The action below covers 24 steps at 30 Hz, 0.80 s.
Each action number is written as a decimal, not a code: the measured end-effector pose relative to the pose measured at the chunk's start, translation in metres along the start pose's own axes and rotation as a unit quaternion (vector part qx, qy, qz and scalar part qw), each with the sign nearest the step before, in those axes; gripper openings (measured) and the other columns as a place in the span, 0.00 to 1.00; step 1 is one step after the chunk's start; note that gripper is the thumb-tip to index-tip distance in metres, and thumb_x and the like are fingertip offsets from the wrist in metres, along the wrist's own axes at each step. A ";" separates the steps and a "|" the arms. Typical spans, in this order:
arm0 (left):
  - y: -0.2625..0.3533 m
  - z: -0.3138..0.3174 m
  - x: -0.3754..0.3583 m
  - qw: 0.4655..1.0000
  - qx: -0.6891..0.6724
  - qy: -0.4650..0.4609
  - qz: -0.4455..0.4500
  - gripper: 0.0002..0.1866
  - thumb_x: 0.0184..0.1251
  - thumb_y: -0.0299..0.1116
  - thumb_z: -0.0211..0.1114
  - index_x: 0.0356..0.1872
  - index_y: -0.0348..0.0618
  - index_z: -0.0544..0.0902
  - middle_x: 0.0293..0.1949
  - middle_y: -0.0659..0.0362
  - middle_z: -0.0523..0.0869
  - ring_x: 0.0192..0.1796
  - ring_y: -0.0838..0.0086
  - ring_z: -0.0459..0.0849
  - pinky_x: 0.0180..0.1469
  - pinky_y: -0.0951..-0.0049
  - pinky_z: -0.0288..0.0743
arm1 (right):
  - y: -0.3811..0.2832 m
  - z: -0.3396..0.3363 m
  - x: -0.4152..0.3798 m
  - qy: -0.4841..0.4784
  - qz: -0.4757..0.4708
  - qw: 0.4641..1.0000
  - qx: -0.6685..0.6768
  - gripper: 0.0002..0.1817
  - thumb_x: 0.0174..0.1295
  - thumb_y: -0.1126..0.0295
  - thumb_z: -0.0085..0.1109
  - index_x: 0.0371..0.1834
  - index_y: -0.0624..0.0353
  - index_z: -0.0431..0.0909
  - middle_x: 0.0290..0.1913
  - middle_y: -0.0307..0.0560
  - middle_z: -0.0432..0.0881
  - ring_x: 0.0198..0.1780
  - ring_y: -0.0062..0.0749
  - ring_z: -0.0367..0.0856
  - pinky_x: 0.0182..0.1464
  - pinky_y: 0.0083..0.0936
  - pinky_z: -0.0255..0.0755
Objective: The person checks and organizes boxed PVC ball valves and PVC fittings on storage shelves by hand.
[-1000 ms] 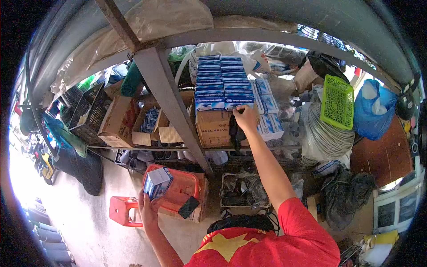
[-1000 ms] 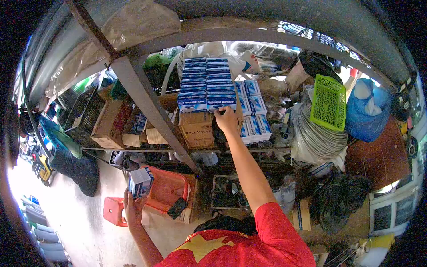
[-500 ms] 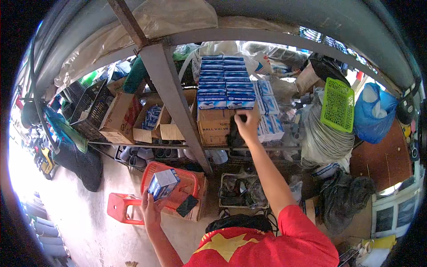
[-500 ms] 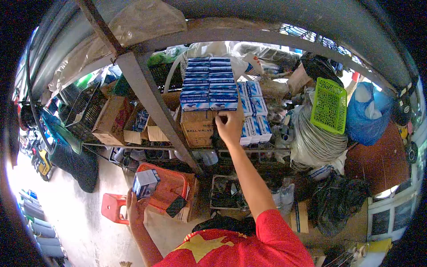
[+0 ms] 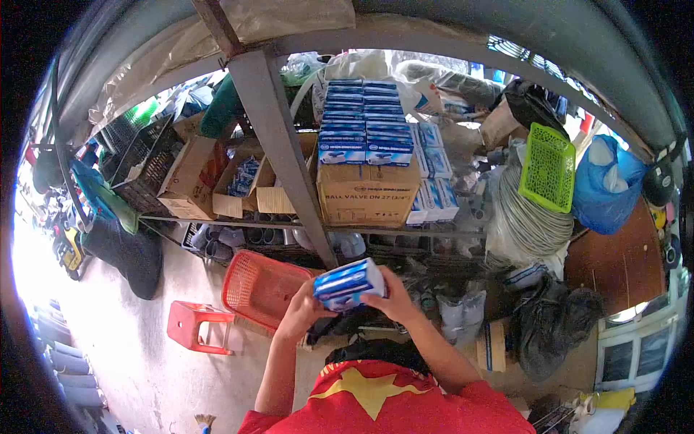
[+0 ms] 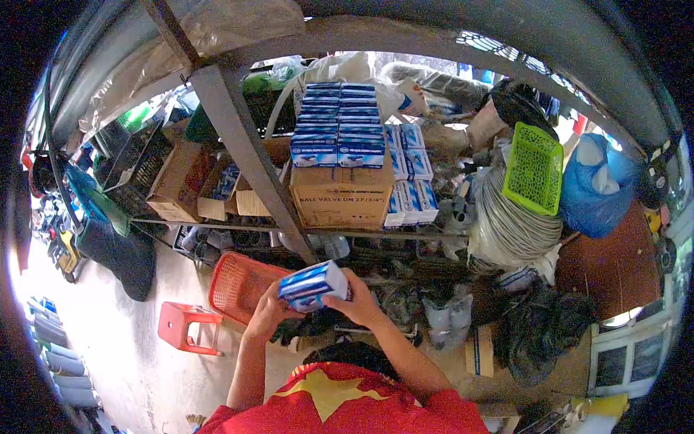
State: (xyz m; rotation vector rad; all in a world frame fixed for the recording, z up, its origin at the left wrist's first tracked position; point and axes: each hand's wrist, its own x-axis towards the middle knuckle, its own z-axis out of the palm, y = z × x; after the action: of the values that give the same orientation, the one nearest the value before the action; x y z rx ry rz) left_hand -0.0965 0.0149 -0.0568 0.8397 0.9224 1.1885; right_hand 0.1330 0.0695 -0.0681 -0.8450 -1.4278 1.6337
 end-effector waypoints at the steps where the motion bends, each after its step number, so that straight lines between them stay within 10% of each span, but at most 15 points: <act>1: 0.000 0.005 0.004 0.998 0.045 -0.020 0.035 0.33 0.64 0.43 0.67 0.64 0.35 0.67 0.55 0.53 0.78 0.56 0.68 0.79 0.52 0.66 0.80 | 0.000 -0.003 -0.004 0.033 0.012 0.998 0.048 0.34 0.54 0.60 0.75 0.60 0.62 0.69 0.47 0.40 0.79 0.51 0.25 0.76 0.55 0.26 0.71; 9: 0.000 0.045 0.022 0.989 0.104 0.038 0.094 0.30 0.52 0.29 0.78 0.54 0.37 0.71 0.45 0.58 0.81 0.48 0.77 0.80 0.53 0.73 0.75 | -0.011 -0.023 -0.032 0.258 -0.115 0.905 -0.317 0.28 0.52 0.63 0.75 0.54 0.60 0.74 0.46 0.44 0.80 0.49 0.25 0.77 0.52 0.25 0.72; 11: 0.001 0.047 0.024 0.984 0.113 0.063 0.120 0.30 0.52 0.28 0.77 0.54 0.37 0.71 0.45 0.59 0.81 0.48 0.77 0.80 0.53 0.74 0.75 | -0.007 -0.039 -0.041 0.282 -0.107 0.947 -0.115 0.23 0.57 0.66 0.68 0.55 0.58 0.74 0.34 0.36 0.77 0.32 0.19 0.75 0.36 0.17 0.71; 15: 0.001 0.042 0.030 0.954 0.230 0.063 0.180 0.31 0.51 0.27 0.78 0.55 0.37 0.71 0.46 0.58 0.81 0.50 0.76 0.79 0.54 0.73 0.75 | -0.088 -0.043 -0.077 0.105 0.014 0.988 -0.112 0.21 0.62 0.75 0.56 0.60 0.57 0.74 0.33 0.39 0.77 0.33 0.25 0.76 0.40 0.21 0.70; 20: 0.002 0.050 0.028 0.962 0.202 0.007 0.185 0.34 0.51 0.30 0.78 0.58 0.36 0.71 0.50 0.56 0.81 0.52 0.76 0.79 0.56 0.73 0.74 | -0.121 -0.034 -0.051 -0.001 -0.209 0.880 -0.427 0.31 0.56 0.79 0.56 0.66 0.44 0.73 0.54 0.53 0.82 0.46 0.54 0.80 0.52 0.38 0.72; 24: 0.000 0.051 0.021 0.962 0.190 -0.018 0.197 0.34 0.51 0.32 0.78 0.58 0.36 0.70 0.52 0.54 0.80 0.54 0.73 0.79 0.57 0.71 0.73 | -0.096 -0.045 -0.028 0.047 -0.191 0.930 -0.312 0.33 0.58 0.66 0.65 0.68 0.57 0.67 0.62 0.53 0.77 0.58 0.42 0.78 0.63 0.34 0.67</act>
State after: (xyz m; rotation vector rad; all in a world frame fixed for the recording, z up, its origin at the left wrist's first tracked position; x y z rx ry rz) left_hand -0.0470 0.0323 -0.0400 1.3995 0.9978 1.3488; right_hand 0.1985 0.0710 0.0198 -0.8960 -1.9343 0.8351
